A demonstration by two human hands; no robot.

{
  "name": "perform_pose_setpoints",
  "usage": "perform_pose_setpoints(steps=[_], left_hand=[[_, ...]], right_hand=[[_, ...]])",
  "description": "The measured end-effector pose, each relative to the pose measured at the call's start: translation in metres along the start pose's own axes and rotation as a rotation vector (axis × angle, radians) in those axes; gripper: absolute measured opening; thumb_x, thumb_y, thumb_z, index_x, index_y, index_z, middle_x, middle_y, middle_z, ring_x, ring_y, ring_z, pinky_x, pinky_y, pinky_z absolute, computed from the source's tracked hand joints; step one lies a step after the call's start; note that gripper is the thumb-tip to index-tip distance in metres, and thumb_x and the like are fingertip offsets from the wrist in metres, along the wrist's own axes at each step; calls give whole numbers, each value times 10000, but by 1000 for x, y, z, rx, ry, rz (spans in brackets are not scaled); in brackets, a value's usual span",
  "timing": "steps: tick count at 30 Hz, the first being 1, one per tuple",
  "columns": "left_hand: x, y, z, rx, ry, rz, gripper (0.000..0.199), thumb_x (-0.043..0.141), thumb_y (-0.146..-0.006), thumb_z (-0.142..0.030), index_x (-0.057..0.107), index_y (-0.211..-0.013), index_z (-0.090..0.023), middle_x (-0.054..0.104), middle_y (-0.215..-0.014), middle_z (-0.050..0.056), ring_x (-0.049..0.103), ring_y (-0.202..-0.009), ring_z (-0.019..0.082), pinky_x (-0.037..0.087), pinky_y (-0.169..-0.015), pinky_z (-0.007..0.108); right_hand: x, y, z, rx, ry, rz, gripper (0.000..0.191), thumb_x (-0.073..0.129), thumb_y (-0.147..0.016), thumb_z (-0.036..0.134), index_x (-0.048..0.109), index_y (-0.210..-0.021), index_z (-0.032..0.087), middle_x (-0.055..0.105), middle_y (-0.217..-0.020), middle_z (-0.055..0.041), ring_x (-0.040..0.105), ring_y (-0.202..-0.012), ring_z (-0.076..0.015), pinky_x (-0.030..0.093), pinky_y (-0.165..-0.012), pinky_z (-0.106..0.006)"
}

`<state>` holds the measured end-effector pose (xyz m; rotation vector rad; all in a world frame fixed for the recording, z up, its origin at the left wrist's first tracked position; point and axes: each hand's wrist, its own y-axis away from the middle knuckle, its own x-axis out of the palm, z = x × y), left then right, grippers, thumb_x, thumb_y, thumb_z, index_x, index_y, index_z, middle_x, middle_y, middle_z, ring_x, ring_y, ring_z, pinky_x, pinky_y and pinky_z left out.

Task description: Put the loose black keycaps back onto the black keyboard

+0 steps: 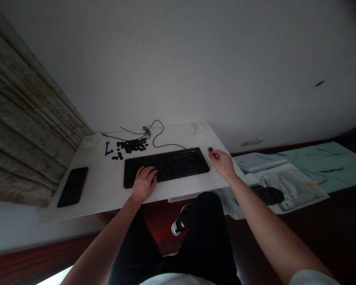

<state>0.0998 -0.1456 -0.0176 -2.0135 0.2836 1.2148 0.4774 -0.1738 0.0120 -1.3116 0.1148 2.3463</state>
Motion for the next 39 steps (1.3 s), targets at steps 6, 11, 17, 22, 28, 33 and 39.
perform_pose_setpoints(steps=[6,11,17,22,28,33,39], left_hand=[[46,-48,-69,130,123,87,275,499,-918,-187,637,-1156,-212,648,-1195,96,590,-1165,231,402,-1120,490],[81,-80,-103,131,112,125,290,522,-922,-253,612,-1190,-190,629,-1235,123,564,-1202,250,360,-1137,500],[97,-82,-104,156,88,116,291,496,-940,-294,611,-1177,-172,644,-1216,131,570,-1198,262,374,-1121,487],[95,-81,-104,156,92,113,279,491,-941,-292,600,-1165,-167,644,-1213,127,580,-1183,262,402,-1099,467],[93,-82,-106,98,85,96,355,508,-925,-307,541,-1240,-147,631,-1236,148,569,-1195,284,401,-1091,475],[93,-82,-105,93,79,121,391,506,-931,-333,527,-1261,-124,625,-1246,161,555,-1214,290,385,-1098,464],[92,-82,-104,90,48,146,379,480,-952,-361,526,-1264,-152,626,-1252,138,548,-1218,276,389,-1086,458]], right_hand=[[-15,-16,-16,268,330,201,730,647,-752,655,620,-1197,77,660,-1124,-266,659,-1023,-349,489,-778,-390],[-13,-18,-27,273,352,349,476,666,-764,559,693,-963,127,724,-963,-226,691,-943,-351,491,-706,-380],[-18,-19,-31,336,-199,222,239,650,-826,419,598,-763,195,663,-593,-78,681,-627,-233,531,-617,-337],[-18,-7,1,384,-811,192,239,735,-795,333,554,-890,210,689,-650,-42,675,-561,-192,596,-575,-334],[0,-1,27,317,-795,255,208,764,-794,330,638,-808,165,698,-641,-63,660,-516,-168,593,-492,-285],[10,-4,31,305,-682,267,207,751,-811,311,652,-737,145,695,-610,-73,652,-485,-163,580,-456,-268],[10,-8,36,253,-536,283,204,737,-824,291,661,-717,134,710,-620,-80,667,-495,-164,577,-463,-249]])
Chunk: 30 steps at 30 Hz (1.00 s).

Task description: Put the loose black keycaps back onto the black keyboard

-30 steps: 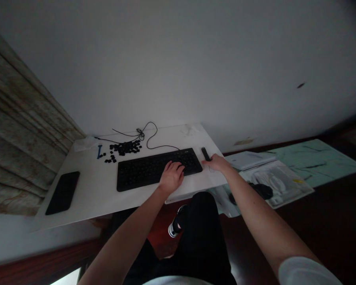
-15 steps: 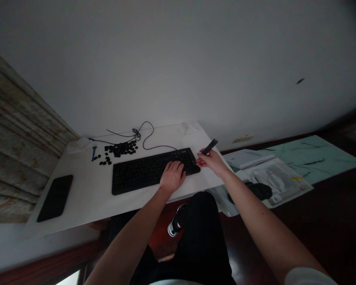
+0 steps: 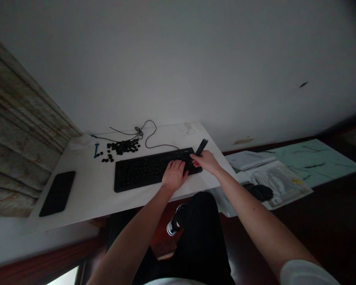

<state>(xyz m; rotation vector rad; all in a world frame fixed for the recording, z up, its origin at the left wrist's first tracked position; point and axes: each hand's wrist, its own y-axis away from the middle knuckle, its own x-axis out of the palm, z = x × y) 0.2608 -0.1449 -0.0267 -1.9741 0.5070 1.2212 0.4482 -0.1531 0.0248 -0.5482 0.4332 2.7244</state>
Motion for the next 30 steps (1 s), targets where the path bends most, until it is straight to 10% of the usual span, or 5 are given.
perform_pose_setpoints(steps=[15,30], left_hand=[[-8,-22,-15,-78,73,37,250,531,-951,-371,602,-1118,-199,669,-1112,75,587,-1063,238,373,-1024,436],[-12,-42,-12,-112,106,88,195,476,-983,-309,629,-1045,-204,686,-1061,66,598,-1007,228,382,-903,399]], right_hand=[[-14,17,11,122,-389,130,114,730,-789,123,648,-867,137,749,-763,-85,735,-713,-173,627,-686,-262],[-12,11,2,-119,136,-78,308,734,-792,415,515,-705,217,689,-601,-31,699,-555,-193,546,-501,-248]])
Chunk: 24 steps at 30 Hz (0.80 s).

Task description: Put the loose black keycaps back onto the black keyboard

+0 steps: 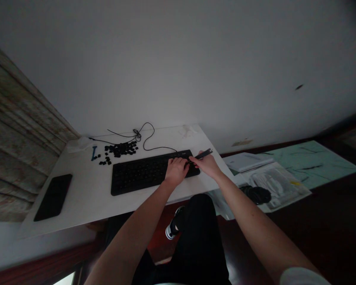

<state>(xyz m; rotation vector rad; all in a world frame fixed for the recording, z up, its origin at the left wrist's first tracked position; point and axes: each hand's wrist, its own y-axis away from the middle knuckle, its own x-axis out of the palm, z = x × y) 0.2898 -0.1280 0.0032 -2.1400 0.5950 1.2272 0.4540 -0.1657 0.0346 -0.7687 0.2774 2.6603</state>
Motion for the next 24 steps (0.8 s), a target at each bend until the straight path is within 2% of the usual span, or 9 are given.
perform_pose_setpoints(steps=[3,5,12,16,19,24], left_hand=[[2,2,3,19,-15,-4,218,452,-996,-310,623,-1075,-201,692,-1058,73,605,-1003,231,384,-903,403],[4,3,5,27,-11,-13,227,445,-1002,-316,619,-1092,-200,698,-1052,73,610,-998,230,387,-904,402],[8,8,10,40,40,-61,254,414,-1018,-338,604,-1118,-203,700,-1082,61,615,-998,217,397,-922,389],[7,10,8,46,-13,-39,252,396,-1016,-311,610,-1085,-198,692,-1051,70,606,-985,223,398,-914,392],[8,11,6,52,-75,-12,217,425,-991,-264,604,-1084,-185,678,-1049,85,595,-995,238,394,-918,403],[9,14,3,71,-135,19,209,477,-951,-264,609,-1083,-171,655,-1045,111,577,-1017,266,383,-936,433]], right_hand=[[-1,-1,1,-88,184,-32,285,689,-819,428,536,-706,217,677,-569,-33,719,-610,-219,536,-548,-256],[-1,-2,2,-95,221,-29,278,670,-833,423,552,-694,213,679,-565,-42,722,-618,-224,535,-559,-258],[0,-12,3,-33,121,47,212,679,-846,364,649,-748,178,726,-643,-56,721,-591,-197,553,-529,-238],[-2,-13,6,19,59,116,232,719,-815,377,688,-755,155,719,-613,-64,710,-553,-196,545,-464,-229],[-1,-11,8,6,41,145,221,757,-781,363,702,-734,155,714,-595,-63,691,-512,-191,545,-436,-235],[5,-14,9,18,-39,137,183,803,-730,305,711,-724,148,709,-584,-53,668,-471,-165,535,-398,-210]])
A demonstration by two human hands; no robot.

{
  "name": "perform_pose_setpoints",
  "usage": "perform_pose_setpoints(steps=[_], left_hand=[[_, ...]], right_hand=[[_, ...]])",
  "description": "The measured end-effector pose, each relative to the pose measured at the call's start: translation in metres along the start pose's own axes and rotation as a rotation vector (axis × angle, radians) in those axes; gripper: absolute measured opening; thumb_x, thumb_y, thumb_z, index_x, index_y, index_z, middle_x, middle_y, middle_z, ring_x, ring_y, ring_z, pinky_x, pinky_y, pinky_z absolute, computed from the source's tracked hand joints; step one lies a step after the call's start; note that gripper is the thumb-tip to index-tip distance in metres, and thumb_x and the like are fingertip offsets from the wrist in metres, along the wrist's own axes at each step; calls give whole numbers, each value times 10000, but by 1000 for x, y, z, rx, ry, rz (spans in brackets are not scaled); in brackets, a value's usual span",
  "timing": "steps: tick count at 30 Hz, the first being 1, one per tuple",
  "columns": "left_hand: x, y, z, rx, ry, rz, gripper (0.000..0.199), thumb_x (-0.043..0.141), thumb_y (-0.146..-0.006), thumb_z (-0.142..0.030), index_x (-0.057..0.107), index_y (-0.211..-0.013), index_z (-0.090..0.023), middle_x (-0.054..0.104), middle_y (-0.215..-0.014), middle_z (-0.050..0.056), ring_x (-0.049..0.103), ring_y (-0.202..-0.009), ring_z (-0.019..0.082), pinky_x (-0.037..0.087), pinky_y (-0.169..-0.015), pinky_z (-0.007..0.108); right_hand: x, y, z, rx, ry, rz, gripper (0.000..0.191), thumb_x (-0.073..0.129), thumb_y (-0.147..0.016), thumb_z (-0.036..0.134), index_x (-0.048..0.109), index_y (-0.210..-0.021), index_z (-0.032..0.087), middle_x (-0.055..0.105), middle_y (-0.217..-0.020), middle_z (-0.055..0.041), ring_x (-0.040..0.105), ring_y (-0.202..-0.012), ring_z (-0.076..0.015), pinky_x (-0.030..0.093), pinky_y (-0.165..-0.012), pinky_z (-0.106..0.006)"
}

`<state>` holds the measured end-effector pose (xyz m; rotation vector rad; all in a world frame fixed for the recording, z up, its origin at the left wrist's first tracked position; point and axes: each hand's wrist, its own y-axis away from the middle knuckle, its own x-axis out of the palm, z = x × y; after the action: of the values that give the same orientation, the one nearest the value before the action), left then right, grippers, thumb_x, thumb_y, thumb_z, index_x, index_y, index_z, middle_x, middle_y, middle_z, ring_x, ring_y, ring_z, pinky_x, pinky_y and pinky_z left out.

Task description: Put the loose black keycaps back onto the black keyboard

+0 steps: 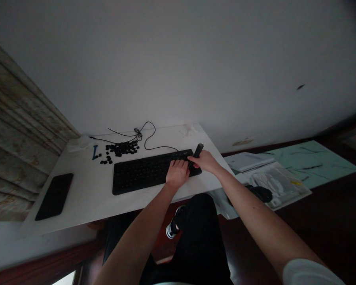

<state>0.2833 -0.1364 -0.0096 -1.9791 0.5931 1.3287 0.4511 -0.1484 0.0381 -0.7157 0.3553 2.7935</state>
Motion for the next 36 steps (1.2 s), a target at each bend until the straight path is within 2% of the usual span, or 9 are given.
perform_pose_setpoints(steps=[5,12,23,31,36], left_hand=[[2,0,-1,8,-3,5,241,480,-948,-305,635,-1055,-154,640,-1065,125,562,-1027,274,380,-946,446],[2,-6,2,-12,31,19,249,493,-959,-341,645,-1061,-173,647,-1101,98,543,-1064,265,385,-937,441],[5,-10,-4,-84,78,42,246,524,-960,-386,656,-1043,-196,628,-1090,90,526,-1082,261,383,-941,434],[5,-9,-3,-83,69,43,295,477,-983,-412,646,-1069,-186,634,-1068,92,532,-1071,258,380,-945,425],[6,-10,-4,-81,41,42,320,441,-995,-408,642,-1088,-176,633,-1080,104,533,-1071,262,378,-946,426]], right_hand=[[2,-7,2,83,-75,9,151,813,-709,223,693,-694,132,708,-593,-53,657,-448,-155,552,-397,-209],[0,-7,3,82,-139,144,124,802,-721,183,697,-743,120,702,-607,-36,663,-481,-136,591,-483,-214],[-4,5,-5,83,-369,133,149,799,-743,224,688,-737,125,703,-613,-45,658,-503,-124,605,-522,-212],[1,4,0,59,-245,133,115,778,-744,194,684,-709,139,686,-580,-24,658,-490,-128,595,-495,-206],[3,4,-2,11,-140,101,77,759,-755,195,700,-731,152,707,-618,-26,694,-534,-163,599,-503,-232]])
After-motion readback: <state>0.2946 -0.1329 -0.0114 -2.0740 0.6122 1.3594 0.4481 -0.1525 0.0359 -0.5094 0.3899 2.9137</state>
